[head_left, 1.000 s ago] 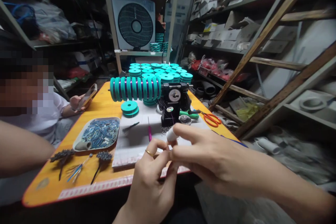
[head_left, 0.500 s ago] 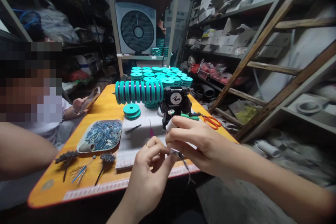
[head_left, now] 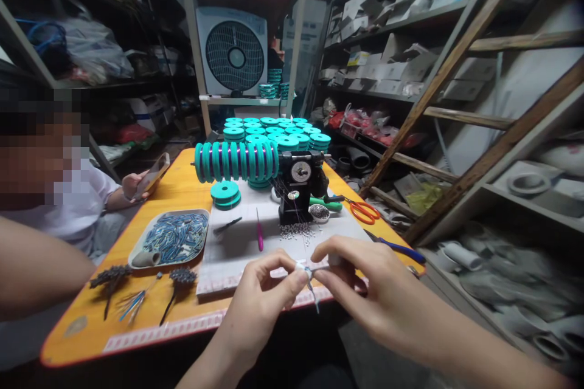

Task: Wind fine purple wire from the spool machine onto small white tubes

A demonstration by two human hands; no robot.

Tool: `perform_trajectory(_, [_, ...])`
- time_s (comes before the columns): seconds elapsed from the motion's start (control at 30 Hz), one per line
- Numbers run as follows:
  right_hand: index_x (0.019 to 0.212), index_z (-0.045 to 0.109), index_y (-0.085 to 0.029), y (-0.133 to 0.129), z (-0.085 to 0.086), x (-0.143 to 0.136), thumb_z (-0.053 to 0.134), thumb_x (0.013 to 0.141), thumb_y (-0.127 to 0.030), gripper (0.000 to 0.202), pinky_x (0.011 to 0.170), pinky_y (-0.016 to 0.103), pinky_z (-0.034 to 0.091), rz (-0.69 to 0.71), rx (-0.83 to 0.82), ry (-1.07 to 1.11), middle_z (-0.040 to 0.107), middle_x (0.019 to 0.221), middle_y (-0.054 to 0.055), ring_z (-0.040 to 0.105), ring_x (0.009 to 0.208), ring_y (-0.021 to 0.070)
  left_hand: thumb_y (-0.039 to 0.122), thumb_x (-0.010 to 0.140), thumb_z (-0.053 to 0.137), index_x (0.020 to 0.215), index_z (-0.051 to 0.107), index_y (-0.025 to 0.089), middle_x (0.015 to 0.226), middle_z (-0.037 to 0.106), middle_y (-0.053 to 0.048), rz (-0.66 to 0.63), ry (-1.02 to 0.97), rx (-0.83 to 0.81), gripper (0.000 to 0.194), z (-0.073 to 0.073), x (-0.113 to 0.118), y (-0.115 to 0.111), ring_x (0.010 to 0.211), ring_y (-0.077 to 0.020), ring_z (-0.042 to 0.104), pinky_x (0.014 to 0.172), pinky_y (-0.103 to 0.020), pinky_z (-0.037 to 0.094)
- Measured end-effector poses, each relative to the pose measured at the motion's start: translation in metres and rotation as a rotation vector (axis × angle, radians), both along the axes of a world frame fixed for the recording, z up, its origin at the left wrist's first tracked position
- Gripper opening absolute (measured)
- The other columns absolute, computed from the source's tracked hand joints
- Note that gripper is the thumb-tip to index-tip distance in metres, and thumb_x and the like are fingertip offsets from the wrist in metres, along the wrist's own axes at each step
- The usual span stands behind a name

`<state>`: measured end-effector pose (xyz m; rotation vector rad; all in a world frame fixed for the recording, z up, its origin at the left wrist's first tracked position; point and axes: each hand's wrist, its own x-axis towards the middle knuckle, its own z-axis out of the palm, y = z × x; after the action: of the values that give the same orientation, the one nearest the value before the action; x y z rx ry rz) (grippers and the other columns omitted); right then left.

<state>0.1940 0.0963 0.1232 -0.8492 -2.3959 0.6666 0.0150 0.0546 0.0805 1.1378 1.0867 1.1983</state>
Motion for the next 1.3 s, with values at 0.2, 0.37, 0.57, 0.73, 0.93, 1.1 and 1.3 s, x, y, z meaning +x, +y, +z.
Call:
perform_trajectory(0.2, [0.082,0.066,-0.013,-0.005,-0.011,0.004,0.034,0.096,-0.004,0.036,0.050,0.026,0.036,0.091,0.744,-0.050,0.048,0.069,0.003,0.042,0.059,0.0138,0.039,0.086,0.060,0.068,0.055,0.016,0.071,0.044,0.003,0.057,0.200,0.109,0.030,0.002,0.004,-0.005,0.065,-0.0077,0.040,0.060,-0.021,0.032])
perform_trajectory(0.37, [0.093,0.063,-0.012,0.011,-0.003,0.008,0.039,0.092,0.002,0.028,0.082,0.028,0.054,0.258,0.746,0.048,0.053,0.106,0.012,0.055,0.106,0.0195,0.035,0.090,0.054,0.071,0.059,0.017,0.073,0.049,0.000,0.090,0.501,0.256,0.027,0.008,0.001,-0.006,0.063,-0.0080,0.044,0.058,-0.022,0.033])
perform_trajectory(0.57, [0.110,0.060,-0.017,0.025,0.010,0.003,0.041,0.085,0.008,0.040,0.088,0.027,0.055,0.408,0.354,-0.039,0.048,0.117,0.010,0.057,0.108,0.0153,0.025,0.094,0.045,0.079,0.059,0.019,0.080,0.055,-0.001,0.071,0.846,0.529,0.021,0.027,-0.008,-0.008,0.064,-0.0071,0.049,0.058,-0.020,0.036])
perform_trajectory(0.73, [0.101,0.058,-0.018,0.028,0.016,-0.011,0.039,0.095,-0.002,0.025,0.082,0.025,0.051,0.393,0.201,0.050,0.046,0.107,0.006,0.054,0.094,0.0116,0.023,0.094,0.042,0.085,0.062,0.020,0.084,0.059,-0.003,0.058,1.039,0.569,0.021,0.040,-0.018,-0.006,0.071,-0.0120,0.056,0.060,-0.024,0.039])
perform_trajectory(0.93, [0.092,0.055,-0.018,0.035,0.021,-0.021,0.046,0.099,-0.012,0.012,0.084,0.024,0.046,0.359,0.047,0.131,0.047,0.100,0.002,0.050,0.092,0.0102,0.021,0.092,0.046,0.081,0.060,0.020,0.081,0.061,-0.001,0.077,1.090,0.585,0.017,0.051,-0.025,-0.001,0.071,-0.0114,0.056,0.062,-0.024,0.039])
perform_trajectory(1.1, [0.092,0.052,-0.018,0.036,0.023,-0.025,0.045,0.101,-0.019,0.011,0.073,0.023,0.048,0.329,-0.095,0.160,0.044,0.097,0.001,0.051,0.081,0.0091,0.022,0.092,0.046,0.083,0.063,0.020,0.082,0.063,0.000,0.077,1.134,0.590,0.020,0.055,-0.027,0.000,0.072,-0.0111,0.058,0.063,-0.024,0.040])
perform_trajectory(1.3, [0.090,0.055,-0.018,0.038,0.015,-0.025,0.044,0.100,-0.015,0.015,0.067,0.022,0.043,0.298,0.098,0.158,0.043,0.093,0.000,0.047,0.075,0.0082,0.018,0.091,0.050,0.077,0.061,0.018,0.076,0.058,0.002,0.175,1.026,0.689,0.017,0.041,-0.025,0.010,0.062,-0.0068,0.048,0.056,-0.020,0.035])
